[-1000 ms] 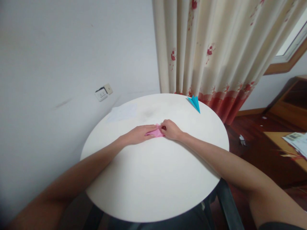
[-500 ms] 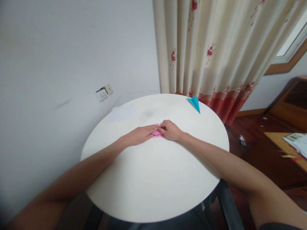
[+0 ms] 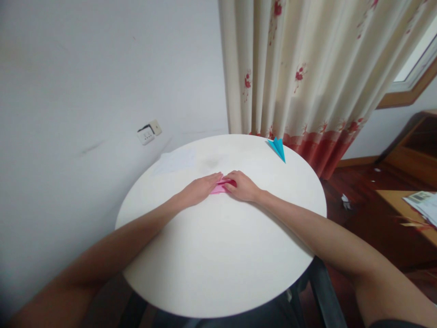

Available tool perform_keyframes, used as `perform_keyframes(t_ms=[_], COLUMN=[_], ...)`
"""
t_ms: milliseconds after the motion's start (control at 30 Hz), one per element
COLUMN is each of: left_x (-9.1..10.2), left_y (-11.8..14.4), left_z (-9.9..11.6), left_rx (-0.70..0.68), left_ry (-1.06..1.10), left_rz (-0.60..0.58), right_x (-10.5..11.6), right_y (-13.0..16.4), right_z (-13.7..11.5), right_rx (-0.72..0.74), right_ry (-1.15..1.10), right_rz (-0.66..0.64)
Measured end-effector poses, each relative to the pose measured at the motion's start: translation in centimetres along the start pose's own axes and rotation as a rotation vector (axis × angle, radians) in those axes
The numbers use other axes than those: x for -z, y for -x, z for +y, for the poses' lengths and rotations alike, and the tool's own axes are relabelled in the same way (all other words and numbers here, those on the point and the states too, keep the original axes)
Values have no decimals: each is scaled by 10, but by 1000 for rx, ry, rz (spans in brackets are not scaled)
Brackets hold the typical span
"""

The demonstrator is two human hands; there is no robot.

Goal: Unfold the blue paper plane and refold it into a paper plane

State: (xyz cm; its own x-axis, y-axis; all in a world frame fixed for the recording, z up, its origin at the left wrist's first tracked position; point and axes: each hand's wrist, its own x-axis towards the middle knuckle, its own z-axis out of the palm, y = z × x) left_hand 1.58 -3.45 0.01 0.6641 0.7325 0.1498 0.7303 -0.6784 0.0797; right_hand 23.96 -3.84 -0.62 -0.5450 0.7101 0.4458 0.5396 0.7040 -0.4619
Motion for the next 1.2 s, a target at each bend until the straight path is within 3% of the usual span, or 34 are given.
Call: perform_keyframes(t_ms=[300,467,867,1200], left_x=[-7,-8,3,1], left_y=[-4,-5,-4,-6], left_z=[-5,-1,10,19], left_rx=[-6,0,164,247], left_ry=[87,125,264,615], left_rz=[161,193,224,268], right_x=[-2,2,1,-7], right_y=[0,1,1,-1], right_z=[-3,-10,-17,-22], right_rx=[-8,-65,-100,-96], right_ry=[11,27,45,187], right_rz=[13,20,92,143])
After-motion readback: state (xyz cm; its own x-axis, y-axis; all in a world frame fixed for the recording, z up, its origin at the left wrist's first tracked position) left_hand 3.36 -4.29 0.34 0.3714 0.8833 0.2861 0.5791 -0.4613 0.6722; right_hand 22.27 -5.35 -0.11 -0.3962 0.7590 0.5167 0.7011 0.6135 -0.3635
